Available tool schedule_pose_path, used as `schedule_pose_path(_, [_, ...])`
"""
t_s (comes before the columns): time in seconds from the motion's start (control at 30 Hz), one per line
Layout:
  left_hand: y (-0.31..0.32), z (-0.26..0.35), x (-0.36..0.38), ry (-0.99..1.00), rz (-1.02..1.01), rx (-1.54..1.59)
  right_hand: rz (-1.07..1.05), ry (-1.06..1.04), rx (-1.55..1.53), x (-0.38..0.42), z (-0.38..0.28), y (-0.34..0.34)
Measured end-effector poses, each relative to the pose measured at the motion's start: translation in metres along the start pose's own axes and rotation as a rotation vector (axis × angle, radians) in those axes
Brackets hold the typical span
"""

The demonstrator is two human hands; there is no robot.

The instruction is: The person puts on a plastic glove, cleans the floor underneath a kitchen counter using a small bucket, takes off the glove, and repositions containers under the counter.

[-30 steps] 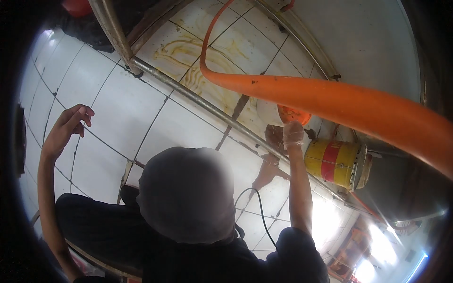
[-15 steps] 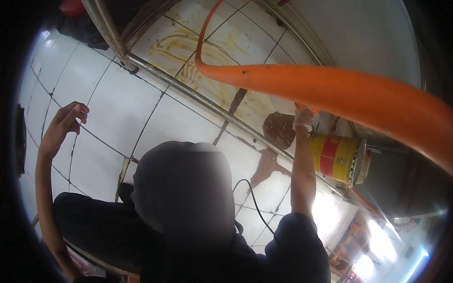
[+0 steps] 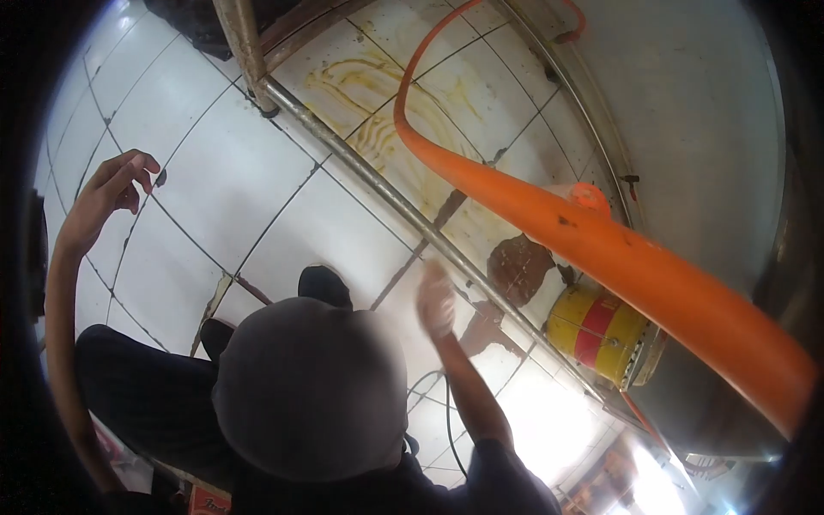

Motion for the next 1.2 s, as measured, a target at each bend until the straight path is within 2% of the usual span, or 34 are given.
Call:
schedule_pose_path(0.03, [-0.002, -0.004, 0.001, -0.003, 0.005, 0.005, 0.099, 0.152, 0.334, 0.007, 0.009, 0.054])
schedule_pose_path(0.1, [-0.008, -0.014, 0.005, -0.029, 0.034, 0.011, -0.01, 0.386, 0.76, -0.019, 0.057, 0.147])
schedule_pose_path(0.13, [-0.011, -0.019, 0.008, -0.049, 0.055, 0.011, -0.05, 0.458, 0.879, -0.045, 0.072, 0.156])
schedule_pose_path(0.23, [-0.02, -0.033, 0.013, -0.091, 0.084, 0.023, -0.019, 0.478, 1.088, -0.127, 0.078, 0.144])
schedule_pose_path(0.43, [-0.026, -0.045, 0.005, -0.138, 0.058, 0.067, 0.338, 0.434, 1.493, -0.252, 0.009, 0.108])
schedule_pose_path(0.67, [-0.02, -0.047, -0.012, -0.158, -0.028, 0.146, 0.8, 0.468, 1.581, -0.333, -0.071, 0.072])
schedule_pose_path(0.7, [-0.019, -0.048, -0.014, -0.126, 0.029, 0.158, 0.844, 0.451, 1.572, -0.335, -0.076, 0.073])
schedule_pose_path(0.8, [-0.016, -0.046, -0.012, -0.125, -0.017, 0.171, 0.737, 0.416, 1.735, -0.317, -0.077, 0.073])
schedule_pose_path(0.87, [-0.015, -0.039, -0.004, -0.108, -0.05, 0.188, 0.454, 0.369, 2.046, -0.276, -0.055, 0.088])
schedule_pose_path(0.93, [-0.014, -0.038, 0.001, -0.086, -0.07, 0.209, 0.158, 0.347, 2.113, -0.216, -0.014, 0.093])
schedule_pose_path(1.0, [-0.018, -0.04, 0.002, -0.109, -0.069, 0.22, -0.112, 0.231, 1.97, -0.14, 0.044, 0.13])
schedule_pose_path(1.07, [-0.02, -0.038, 0.002, -0.125, -0.038, 0.236, -0.153, 0.256, 1.675, -0.064, 0.082, 0.156])
schedule_pose_path(1.13, [-0.022, -0.036, 0.0, -0.144, -0.043, 0.239, 0.082, 0.402, 1.485, -0.039, 0.067, 0.127])
schedule_pose_path(1.17, [-0.022, -0.034, -0.002, -0.141, -0.046, 0.254, 0.084, 0.417, 1.473, -0.05, 0.056, 0.121])
schedule_pose_path(1.2, [-0.022, -0.032, -0.005, -0.136, -0.048, 0.269, 0.164, 0.444, 1.587, -0.065, 0.036, 0.115])
Point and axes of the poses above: each hand's wrist, its own x-axis away from the middle knuckle, its own y-axis out of the palm, z = x × y, the point moved 5 cm from there along -x, towards the middle knuckle, and after that the axes turned 4 degrees about -y, right-handed, at the moved point
